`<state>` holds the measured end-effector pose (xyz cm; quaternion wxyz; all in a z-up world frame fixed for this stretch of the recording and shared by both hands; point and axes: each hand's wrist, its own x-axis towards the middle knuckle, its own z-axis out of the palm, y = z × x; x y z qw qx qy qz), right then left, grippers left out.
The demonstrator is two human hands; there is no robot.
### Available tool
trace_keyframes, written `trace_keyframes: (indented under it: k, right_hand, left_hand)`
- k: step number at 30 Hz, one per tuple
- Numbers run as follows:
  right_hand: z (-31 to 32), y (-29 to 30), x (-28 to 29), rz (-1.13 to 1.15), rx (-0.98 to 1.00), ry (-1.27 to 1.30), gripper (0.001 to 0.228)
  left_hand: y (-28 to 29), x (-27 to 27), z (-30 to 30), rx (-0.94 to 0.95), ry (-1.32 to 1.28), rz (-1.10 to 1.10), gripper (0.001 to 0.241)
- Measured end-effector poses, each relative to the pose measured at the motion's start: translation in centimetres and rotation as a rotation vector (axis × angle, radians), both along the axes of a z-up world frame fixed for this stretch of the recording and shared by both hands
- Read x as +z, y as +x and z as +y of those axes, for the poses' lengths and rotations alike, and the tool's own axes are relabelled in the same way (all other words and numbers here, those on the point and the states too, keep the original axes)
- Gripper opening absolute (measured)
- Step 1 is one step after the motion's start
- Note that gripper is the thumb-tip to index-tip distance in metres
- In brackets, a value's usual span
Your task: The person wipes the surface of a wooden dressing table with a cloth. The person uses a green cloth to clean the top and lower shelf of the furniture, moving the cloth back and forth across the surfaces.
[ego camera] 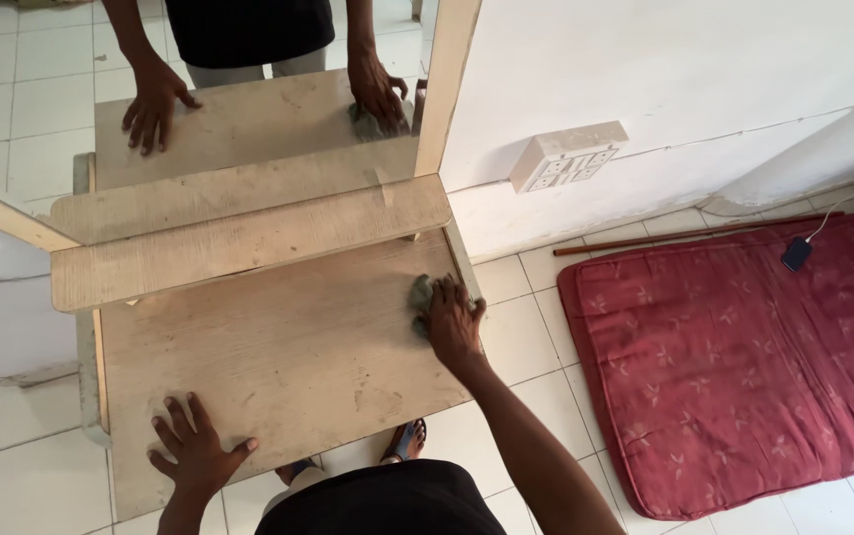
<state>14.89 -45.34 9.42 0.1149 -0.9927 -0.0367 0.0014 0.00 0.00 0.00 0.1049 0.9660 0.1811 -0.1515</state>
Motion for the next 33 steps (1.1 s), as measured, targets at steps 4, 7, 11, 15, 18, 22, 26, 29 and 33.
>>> trace_keyframes:
  k: [4, 7, 11, 15, 18, 22, 26, 29, 33]
  right_hand:
    - [1.1, -3.5, 1.9, 0.136, -0.132, -0.011, 0.073]
    - [1.4, -6.0, 1.9, 0.139, -0.147, 0.011, 0.074]
    - [0.8, -6.8, 1.7, 0.161, -0.122, 0.03, 0.075]
    - [0.5, -4.5, 2.1, 0.162, -0.08, 0.039, 0.074]
    - [0.4, -2.1, 1.5, 0.113, -0.06, 0.075, 0.07]
    - [0.8, 1.0, 1.1, 0.089, -0.06, 0.129, 0.071]
    - [1.5, 4.2, -0.2, 0.096, -0.093, 0.117, 0.073]
    - [2.1, 5.1, 0.1, 0.111, -0.131, 0.132, 0.074]
    - [2.4, 3.4, -0.1, 0.047, -0.122, 0.165, 0.072]
  left_hand:
    - [-0.1, 0.3, -0.4, 0.013, -0.019, -0.004, 0.152]
    - [-0.1, 0.6, -0.5, 0.022, -0.021, -0.006, 0.152]
    - [0.2, 0.2, -0.4, 0.031, -0.018, 0.003, 0.154]
    - [0.0, 0.6, -0.6, 0.04, -0.022, 0.0, 0.154]
    - [-0.2, 0.8, -0.8, 0.039, -0.006, -0.028, 0.153]
    - [-0.2, 0.9, -0.9, 0.031, 0.017, -0.061, 0.151]
    - [-0.4, 1.1, -1.0, 0.024, 0.025, -0.056, 0.15]
    - [-0.4, 1.5, -1.3, 0.016, 0.019, -0.071, 0.15]
    - [-0.5, 1.8, -1.2, 0.012, 0.002, -0.087, 0.15]
